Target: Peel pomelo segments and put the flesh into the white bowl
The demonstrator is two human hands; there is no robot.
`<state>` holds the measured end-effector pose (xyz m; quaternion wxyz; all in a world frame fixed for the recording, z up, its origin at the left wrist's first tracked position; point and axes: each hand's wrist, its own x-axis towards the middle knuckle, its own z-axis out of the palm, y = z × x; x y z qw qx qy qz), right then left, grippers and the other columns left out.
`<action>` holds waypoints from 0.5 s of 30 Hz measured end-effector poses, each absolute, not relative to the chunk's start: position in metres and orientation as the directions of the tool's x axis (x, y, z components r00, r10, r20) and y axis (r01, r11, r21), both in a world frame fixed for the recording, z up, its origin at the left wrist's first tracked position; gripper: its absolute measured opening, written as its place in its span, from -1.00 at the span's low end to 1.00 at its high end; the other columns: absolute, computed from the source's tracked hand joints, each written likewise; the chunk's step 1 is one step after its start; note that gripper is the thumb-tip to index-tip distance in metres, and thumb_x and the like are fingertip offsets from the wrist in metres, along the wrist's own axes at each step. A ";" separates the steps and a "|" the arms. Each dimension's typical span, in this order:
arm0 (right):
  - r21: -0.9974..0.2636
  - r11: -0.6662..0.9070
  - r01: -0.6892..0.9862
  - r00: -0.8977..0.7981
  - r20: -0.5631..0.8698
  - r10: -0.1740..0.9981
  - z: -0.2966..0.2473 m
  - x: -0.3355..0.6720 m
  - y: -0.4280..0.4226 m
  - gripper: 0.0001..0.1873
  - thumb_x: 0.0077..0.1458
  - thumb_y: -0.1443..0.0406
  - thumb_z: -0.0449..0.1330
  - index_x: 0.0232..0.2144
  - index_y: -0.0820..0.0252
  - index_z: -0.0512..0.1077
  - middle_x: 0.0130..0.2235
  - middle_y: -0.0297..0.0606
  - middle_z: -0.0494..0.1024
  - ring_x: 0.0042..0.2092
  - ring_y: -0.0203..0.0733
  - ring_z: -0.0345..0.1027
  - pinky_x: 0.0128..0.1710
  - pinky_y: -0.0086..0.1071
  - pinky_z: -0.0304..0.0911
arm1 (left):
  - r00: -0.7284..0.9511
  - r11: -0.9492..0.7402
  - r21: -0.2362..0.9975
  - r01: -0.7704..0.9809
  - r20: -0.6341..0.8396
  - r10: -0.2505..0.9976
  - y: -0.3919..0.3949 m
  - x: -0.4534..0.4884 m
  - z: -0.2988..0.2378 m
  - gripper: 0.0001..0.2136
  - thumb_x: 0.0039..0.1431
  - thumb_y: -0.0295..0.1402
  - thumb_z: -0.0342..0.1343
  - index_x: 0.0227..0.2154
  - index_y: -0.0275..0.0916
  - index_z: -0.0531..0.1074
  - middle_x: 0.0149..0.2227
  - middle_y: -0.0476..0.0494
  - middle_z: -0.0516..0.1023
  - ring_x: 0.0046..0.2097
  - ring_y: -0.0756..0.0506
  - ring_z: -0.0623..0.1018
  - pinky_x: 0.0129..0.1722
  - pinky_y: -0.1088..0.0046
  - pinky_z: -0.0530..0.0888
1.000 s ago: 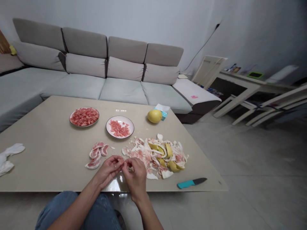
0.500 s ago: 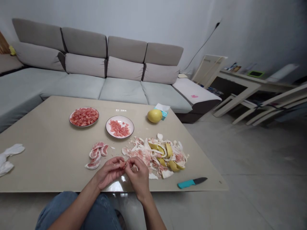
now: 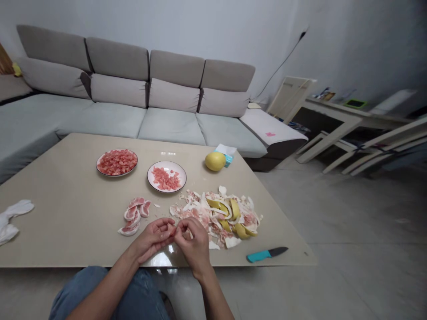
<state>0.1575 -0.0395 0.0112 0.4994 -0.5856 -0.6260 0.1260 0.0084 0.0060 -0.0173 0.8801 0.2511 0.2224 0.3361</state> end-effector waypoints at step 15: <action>-0.748 0.142 0.648 0.252 0.386 0.887 0.008 0.193 -0.045 -0.84 0.12 0.34 0.11 -0.49 0.16 0.39 -0.43 -0.30 0.44 -0.33 -0.18 0.31 -0.29 -0.34 0.21 | 0.688 0.637 0.631 -0.443 -0.216 0.692 0.008 0.007 -0.010 -0.85 0.07 -0.51 0.24 -0.26 -0.39 0.51 -0.29 -0.15 0.46 -0.22 0.00 0.51 -0.13 0.53 0.48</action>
